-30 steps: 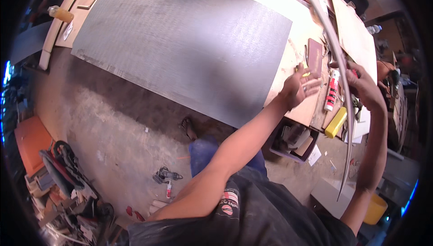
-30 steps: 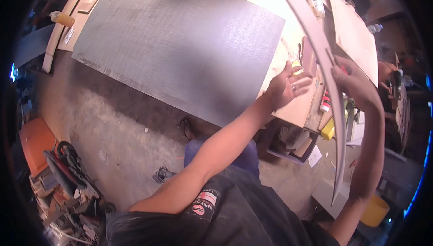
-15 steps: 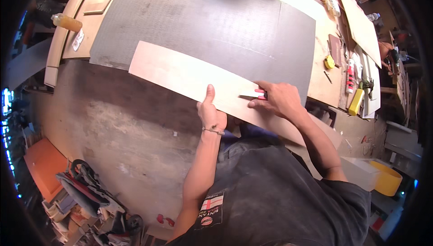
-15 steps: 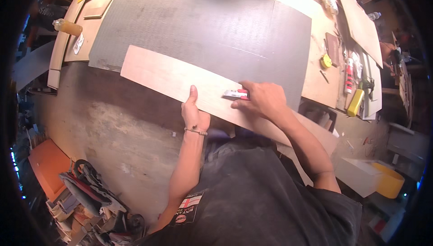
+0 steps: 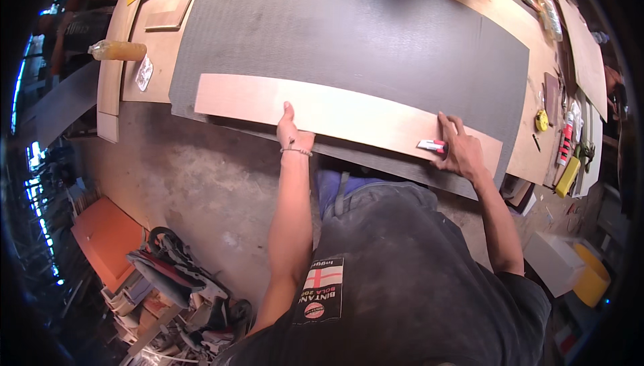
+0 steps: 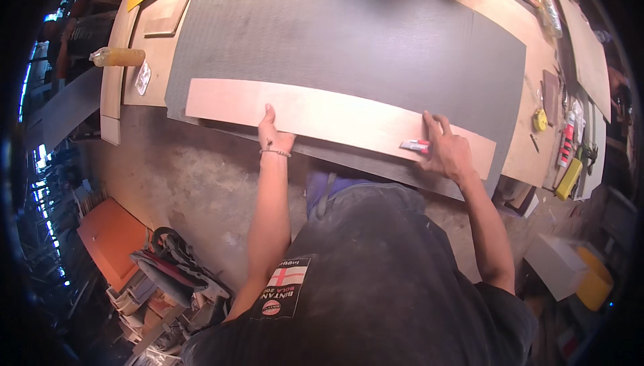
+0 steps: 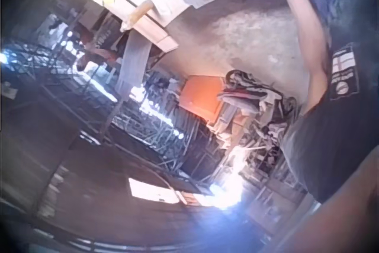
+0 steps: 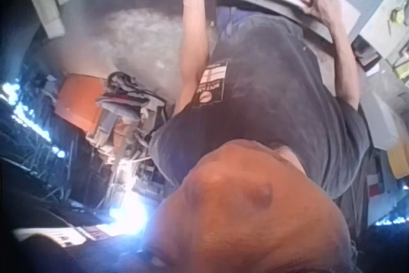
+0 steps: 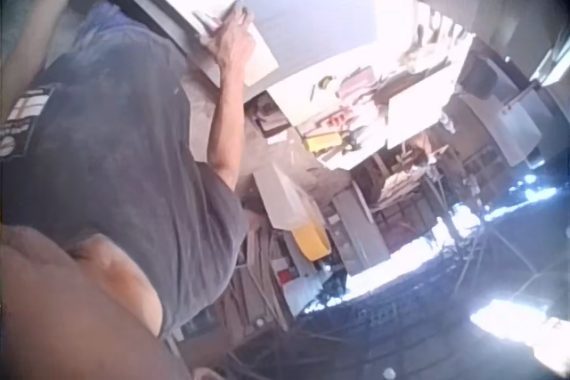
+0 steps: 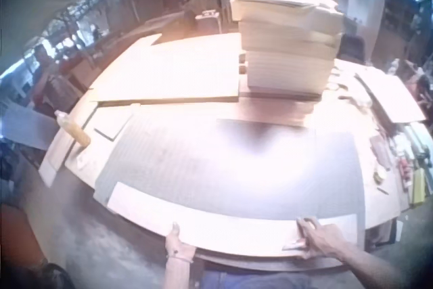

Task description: The person uses a utility knife to cut a strip of wood veneer and then applies it to a larger panel, using a cloth to press it down.

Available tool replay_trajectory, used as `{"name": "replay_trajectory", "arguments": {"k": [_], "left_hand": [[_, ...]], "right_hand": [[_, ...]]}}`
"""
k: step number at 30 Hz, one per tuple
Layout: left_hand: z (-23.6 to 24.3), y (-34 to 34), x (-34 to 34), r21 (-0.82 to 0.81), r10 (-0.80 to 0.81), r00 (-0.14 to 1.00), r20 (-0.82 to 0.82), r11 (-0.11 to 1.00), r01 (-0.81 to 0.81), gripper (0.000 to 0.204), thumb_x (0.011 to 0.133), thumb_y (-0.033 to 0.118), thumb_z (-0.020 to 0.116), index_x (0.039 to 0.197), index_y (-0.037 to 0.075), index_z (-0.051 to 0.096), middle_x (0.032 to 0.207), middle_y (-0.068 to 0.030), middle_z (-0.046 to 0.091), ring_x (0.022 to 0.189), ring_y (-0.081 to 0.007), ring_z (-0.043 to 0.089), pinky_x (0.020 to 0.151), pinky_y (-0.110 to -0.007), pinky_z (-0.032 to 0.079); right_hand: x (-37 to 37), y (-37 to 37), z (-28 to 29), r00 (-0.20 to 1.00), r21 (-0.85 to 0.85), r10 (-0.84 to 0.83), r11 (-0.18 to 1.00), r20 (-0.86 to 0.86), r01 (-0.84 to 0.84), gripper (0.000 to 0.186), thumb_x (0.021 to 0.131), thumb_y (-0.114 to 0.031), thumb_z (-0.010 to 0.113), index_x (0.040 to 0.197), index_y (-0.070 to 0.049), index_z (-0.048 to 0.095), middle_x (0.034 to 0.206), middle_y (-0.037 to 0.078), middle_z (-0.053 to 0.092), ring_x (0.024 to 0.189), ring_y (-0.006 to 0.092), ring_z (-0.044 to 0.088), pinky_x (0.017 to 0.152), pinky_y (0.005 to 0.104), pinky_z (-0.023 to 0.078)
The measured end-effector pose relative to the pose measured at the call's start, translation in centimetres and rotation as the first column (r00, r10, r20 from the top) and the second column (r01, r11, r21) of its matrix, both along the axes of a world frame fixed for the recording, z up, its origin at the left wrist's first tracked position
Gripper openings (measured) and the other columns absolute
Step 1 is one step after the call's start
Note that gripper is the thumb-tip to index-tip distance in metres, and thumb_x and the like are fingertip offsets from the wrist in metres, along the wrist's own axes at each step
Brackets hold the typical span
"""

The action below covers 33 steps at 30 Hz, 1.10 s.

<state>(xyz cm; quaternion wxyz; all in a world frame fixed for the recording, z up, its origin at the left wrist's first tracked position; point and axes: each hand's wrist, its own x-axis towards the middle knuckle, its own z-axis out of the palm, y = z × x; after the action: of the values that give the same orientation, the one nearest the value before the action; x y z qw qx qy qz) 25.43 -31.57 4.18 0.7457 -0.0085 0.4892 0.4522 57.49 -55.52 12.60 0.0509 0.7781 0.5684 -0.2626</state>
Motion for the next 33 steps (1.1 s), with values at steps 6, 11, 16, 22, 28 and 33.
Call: {"name": "replay_trajectory", "arguments": {"k": [6,11,16,22,28,33], "left_hand": [[0.3,5.9,-5.3,-0.097,-0.336,0.916,-0.22,0.942,0.322,0.048,0.103,0.03,0.062,0.135,-0.005,0.052,0.123,-0.0188,0.066,0.115,-0.0325,0.066,0.099,-0.051,0.054],[3.1,12.9,-13.3,-0.299,-0.67,0.171,-0.723,0.526,0.796,0.043,0.09,0.028,0.079,0.112,-0.006,0.063,0.093,-0.0188,0.071,0.09,-0.0257,0.073,0.074,-0.039,0.059],[0.8,22.3,-16.5,0.045,0.274,-0.156,-0.949,0.607,0.793,0.083,0.074,0.034,0.091,0.138,-0.001,0.051,0.135,-0.0223,0.056,0.129,-0.0339,0.053,0.109,-0.049,0.041],[-2.4,24.3,-16.5,-0.162,0.089,-0.214,-0.973,0.398,0.903,0.122,0.067,0.049,0.092,0.159,0.003,0.027,0.166,-0.0186,0.028,0.156,-0.0365,0.019,0.126,-0.059,0.006],[-3.3,24.2,-16.2,-0.114,0.076,-0.165,-0.983,0.449,0.886,0.12,0.064,0.046,0.093,0.159,0.004,0.032,0.166,-0.0148,0.03,0.157,-0.0355,0.017,0.124,-0.064,0.003],[-3.5,24.5,-16.2,-0.137,0.083,-0.194,-0.977,0.45,0.883,0.122,0.062,0.053,0.093,0.158,0.004,0.034,0.164,-0.0147,0.034,0.156,-0.0383,0.02,0.122,-0.068,0.004]], "right_hand": [[-0.9,4.4,-2.1,0.992,-0.037,-0.129,0.991,0.007,0.129,0.121,0.055,-0.033,0.091,0.158,-0.015,0.03,0.147,0.014,0.045,0.097,0.0376,0.07,0.084,0.047,0.059],[-2.8,6.9,-2.6,0.97,-0.035,-0.234,0.971,0.07,0.236,0.12,0.053,-0.022,0.093,0.157,-0.021,0.034,0.152,0.011,0.045,0.095,0.0329,0.071,0.083,0.0465,0.059],[-4.0,8.0,-2.6,0.952,-0.054,-0.304,0.951,0.025,0.305,0.12,0.054,-0.019,0.094,0.157,-0.023,0.035,0.151,0.008,0.045,0.093,0.0285,0.072,0.082,0.0447,0.06],[-4.4,8.7,-2.9,0.92,-0.043,-0.392,0.919,-0.018,0.391,0.119,0.056,-0.011,0.092,0.159,-0.024,0.034,0.152,0.007,0.045,0.093,0.0268,0.073,0.081,0.0421,0.059],[-4.2,8.8,-3.5,0.915,-0.071,-0.404,0.913,-0.004,0.402,0.119,0.053,-0.009,0.093,0.158,-0.024,0.037,0.156,0.008,0.04,0.097,0.0257,0.073,0.085,0.042,0.059],[-4.0,9.0,-3.7,0.94,0.019,-0.341,0.94,0.015,0.341,0.12,0.052,-0.01,0.094,0.157,-0.023,0.038,0.155,0.012,0.04,0.098,0.0295,0.071,0.085,0.0429,0.059]]}}
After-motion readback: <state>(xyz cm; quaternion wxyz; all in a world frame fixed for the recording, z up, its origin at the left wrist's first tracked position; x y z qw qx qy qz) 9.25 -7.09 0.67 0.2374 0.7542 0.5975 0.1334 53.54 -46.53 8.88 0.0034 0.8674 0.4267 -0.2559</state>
